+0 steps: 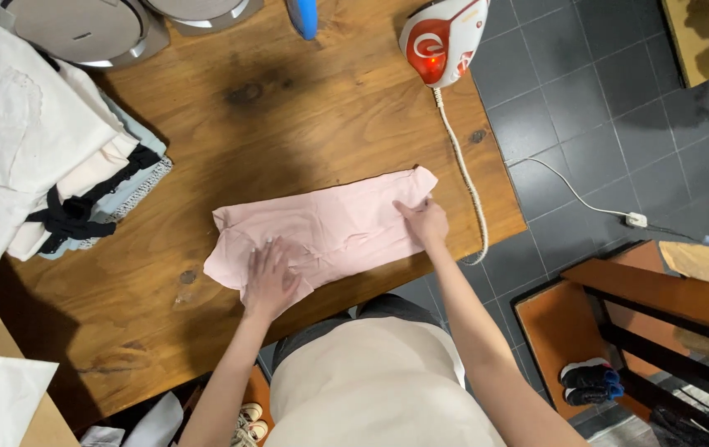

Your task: The person is folding several different tops, including a white t-shirt, a pink top, and a white ruffled blouse, on a wooden surface.

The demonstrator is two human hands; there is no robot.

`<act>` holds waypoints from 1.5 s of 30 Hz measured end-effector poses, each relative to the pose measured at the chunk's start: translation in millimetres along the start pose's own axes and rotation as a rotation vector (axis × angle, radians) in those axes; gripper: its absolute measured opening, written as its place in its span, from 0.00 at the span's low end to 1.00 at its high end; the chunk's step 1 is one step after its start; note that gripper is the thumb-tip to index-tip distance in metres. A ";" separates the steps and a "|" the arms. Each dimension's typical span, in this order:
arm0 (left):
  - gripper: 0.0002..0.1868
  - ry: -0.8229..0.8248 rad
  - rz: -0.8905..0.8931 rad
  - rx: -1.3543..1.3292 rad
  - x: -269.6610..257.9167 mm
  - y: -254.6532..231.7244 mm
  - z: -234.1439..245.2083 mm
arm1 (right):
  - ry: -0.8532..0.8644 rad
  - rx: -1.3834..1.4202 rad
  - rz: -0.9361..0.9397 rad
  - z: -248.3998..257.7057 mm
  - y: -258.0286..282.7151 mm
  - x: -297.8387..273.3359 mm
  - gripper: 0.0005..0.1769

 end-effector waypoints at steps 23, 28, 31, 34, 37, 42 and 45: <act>0.24 -0.392 0.899 -0.262 -105.5 40.2 41.6 | 0.191 -0.308 1.007 -104.6 147.8 -178.0 0.28; 0.33 -0.476 1.213 -0.258 -167.6 66.1 10.4 | 0.246 -0.197 1.257 -147.0 240.8 -188.9 0.19; 0.30 -0.376 1.359 -0.613 -151.1 57.6 15.4 | 0.324 -0.294 1.416 -207.5 298.1 -200.8 0.20; 0.34 -0.201 1.373 -0.665 -132.1 56.9 16.8 | 0.294 -0.607 1.469 -271.0 332.2 -196.4 0.43; 0.41 -0.011 1.315 -0.543 -119.2 56.8 16.6 | 0.360 -0.910 1.434 -331.6 333.2 -184.0 0.57; 0.27 0.140 1.260 -0.586 -125.8 57.7 -25.7 | 0.524 -1.184 1.438 -428.4 284.1 -149.5 0.23; 0.27 -0.081 1.264 -0.782 -114.7 54.1 -7.5 | 0.646 -1.153 1.535 -390.6 295.9 -161.0 0.27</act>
Point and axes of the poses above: each hand's wrist, its own x-axis towards the middle knuckle, its own z-axis out of the back of the hand, y = z × x, the point moved 9 cm from there along x, towards the middle knuckle, and after that the axes turned 5 degrees about -y, right-handed, at the moved point
